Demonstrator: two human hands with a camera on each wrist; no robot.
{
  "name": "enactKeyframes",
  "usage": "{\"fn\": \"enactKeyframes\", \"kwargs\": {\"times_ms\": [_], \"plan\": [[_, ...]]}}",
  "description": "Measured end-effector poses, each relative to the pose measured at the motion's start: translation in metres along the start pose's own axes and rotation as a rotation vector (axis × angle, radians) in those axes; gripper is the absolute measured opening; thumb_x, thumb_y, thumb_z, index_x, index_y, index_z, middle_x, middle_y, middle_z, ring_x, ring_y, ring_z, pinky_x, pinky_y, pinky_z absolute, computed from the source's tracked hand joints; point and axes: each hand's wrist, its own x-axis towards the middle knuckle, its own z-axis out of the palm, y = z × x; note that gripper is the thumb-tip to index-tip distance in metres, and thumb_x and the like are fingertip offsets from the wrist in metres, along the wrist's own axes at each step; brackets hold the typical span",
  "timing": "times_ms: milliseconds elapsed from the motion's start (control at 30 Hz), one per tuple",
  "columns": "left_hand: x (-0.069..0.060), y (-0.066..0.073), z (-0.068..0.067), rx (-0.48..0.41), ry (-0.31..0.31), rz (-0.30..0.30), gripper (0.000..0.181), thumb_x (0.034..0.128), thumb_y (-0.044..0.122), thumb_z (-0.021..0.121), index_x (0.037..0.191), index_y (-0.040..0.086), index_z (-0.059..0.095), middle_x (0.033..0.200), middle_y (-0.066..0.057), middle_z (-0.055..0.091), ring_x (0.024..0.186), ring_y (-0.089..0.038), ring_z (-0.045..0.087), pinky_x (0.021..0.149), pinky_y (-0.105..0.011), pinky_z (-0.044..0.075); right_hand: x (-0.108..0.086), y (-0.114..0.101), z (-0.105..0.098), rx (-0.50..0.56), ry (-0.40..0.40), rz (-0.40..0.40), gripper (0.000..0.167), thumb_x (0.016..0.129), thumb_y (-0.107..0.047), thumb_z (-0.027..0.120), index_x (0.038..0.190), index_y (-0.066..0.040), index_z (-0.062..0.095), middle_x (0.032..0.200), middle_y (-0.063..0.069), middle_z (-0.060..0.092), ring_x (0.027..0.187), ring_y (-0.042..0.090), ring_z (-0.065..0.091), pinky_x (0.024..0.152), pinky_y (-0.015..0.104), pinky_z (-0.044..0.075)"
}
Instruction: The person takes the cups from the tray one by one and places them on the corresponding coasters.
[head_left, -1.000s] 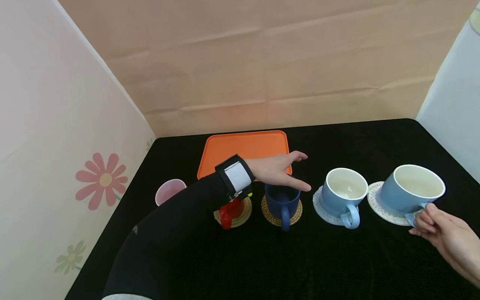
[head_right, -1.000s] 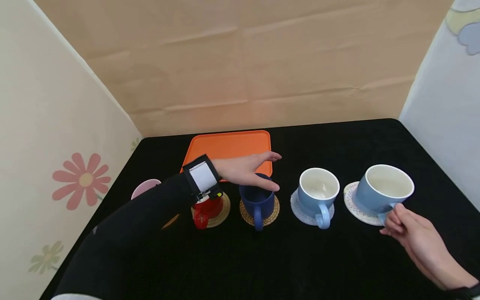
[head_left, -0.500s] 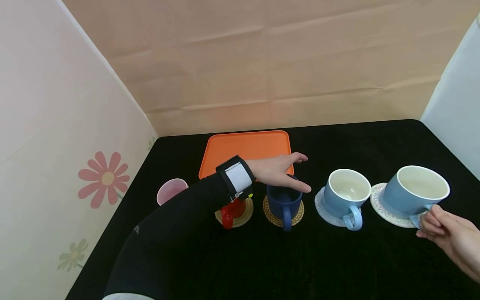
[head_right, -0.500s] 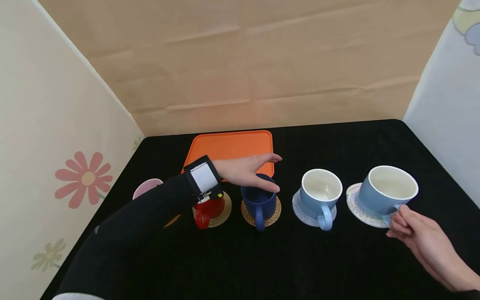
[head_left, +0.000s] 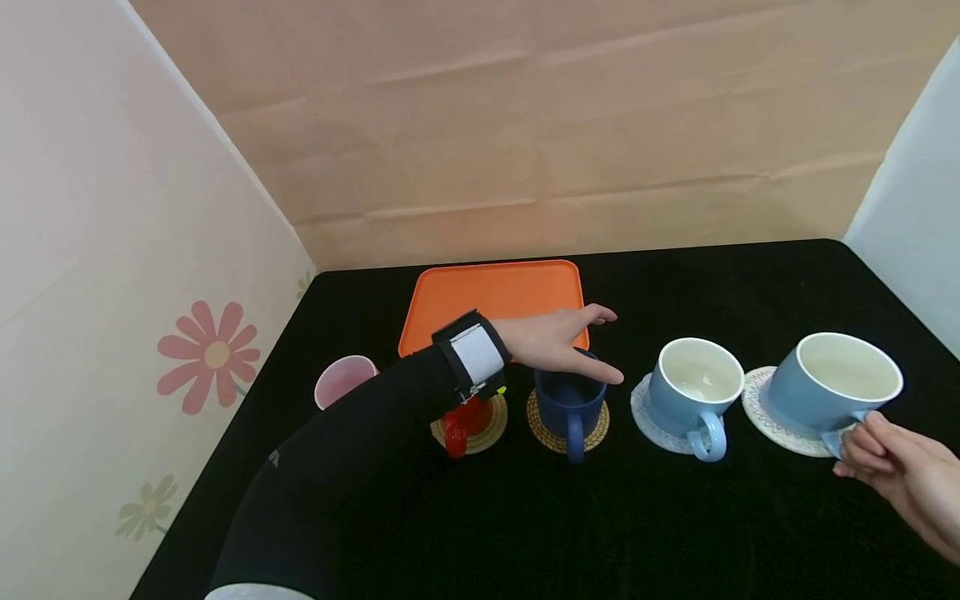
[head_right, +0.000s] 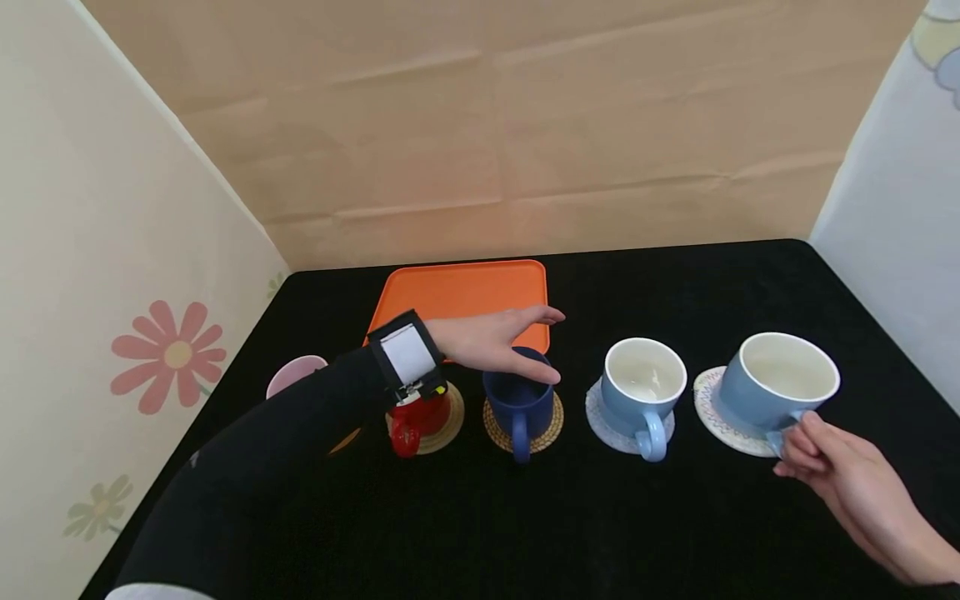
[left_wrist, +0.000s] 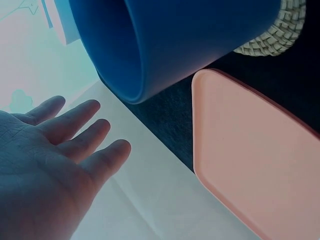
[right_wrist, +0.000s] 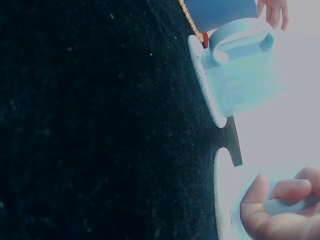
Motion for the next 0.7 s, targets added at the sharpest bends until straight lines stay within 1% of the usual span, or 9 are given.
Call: {"fn": "enactKeyframes", "kwargs": {"times_ms": [167,267,400,533,600,700], "plan": [[0.001,0.001,0.001,-0.008,-0.002,0.0,0.08,0.0913,0.043,0.063,0.153,0.018,0.02,0.158,-0.003,0.024,0.14,-0.019,0.03,0.108,-0.035,0.033,-0.001,0.006,-0.005,0.038,-0.01,-0.012,0.041,0.108,-0.031,0.015,0.084,-0.005,0.035,0.069,0.009,0.03,0.073,0.023,0.046,0.069,0.022,0.048],[0.0,0.001,0.0,-0.009,-0.004,0.003,0.079,0.0915,0.043,0.063,0.153,0.018,0.02,0.158,-0.005,0.023,0.14,-0.02,0.029,0.108,-0.036,0.032,-0.001,0.009,-0.008,0.1,-0.021,-0.029,0.039,0.108,-0.029,0.016,0.084,-0.007,0.037,0.068,0.01,0.028,0.069,0.024,0.043,0.069,0.022,0.047],[0.0,0.001,0.0,-0.011,-0.008,0.009,0.079,0.0918,0.043,0.063,0.153,0.018,0.019,0.158,-0.006,0.023,0.14,-0.02,0.029,0.109,-0.035,0.032,0.0,0.009,-0.011,0.141,-0.037,-0.05,0.038,0.108,-0.027,0.015,0.084,-0.008,0.038,0.068,0.011,0.025,0.065,0.026,0.04,0.069,0.023,0.047],[0.0,0.0,0.0,-0.012,-0.009,0.008,0.079,0.0919,0.043,0.062,0.153,0.018,0.019,0.158,-0.006,0.023,0.14,-0.02,0.029,0.108,-0.036,0.032,0.0,0.01,-0.012,0.15,-0.05,-0.051,0.038,0.108,-0.027,0.015,0.084,-0.008,0.038,0.068,0.011,0.026,0.066,0.026,0.042,0.07,0.023,0.048],[0.0,0.0,0.0,-0.012,-0.009,0.005,0.079,0.0918,0.043,0.063,0.153,0.018,0.02,0.158,-0.005,0.023,0.14,-0.02,0.029,0.108,-0.036,0.032,0.0,0.009,-0.012,0.133,-0.053,-0.047,0.039,0.108,-0.026,0.015,0.084,-0.008,0.038,0.068,0.01,0.028,0.067,0.025,0.043,0.07,0.024,0.048],[-0.001,-0.001,0.001,-0.008,-0.008,-0.001,0.079,0.0918,0.044,0.062,0.153,0.018,0.02,0.158,-0.004,0.023,0.14,-0.019,0.029,0.109,-0.036,0.032,0.0,0.005,-0.01,0.041,-0.041,-0.026,0.041,0.108,-0.028,0.014,0.085,-0.005,0.039,0.069,0.008,0.033,0.07,0.024,0.046,0.069,0.024,0.048]]}}
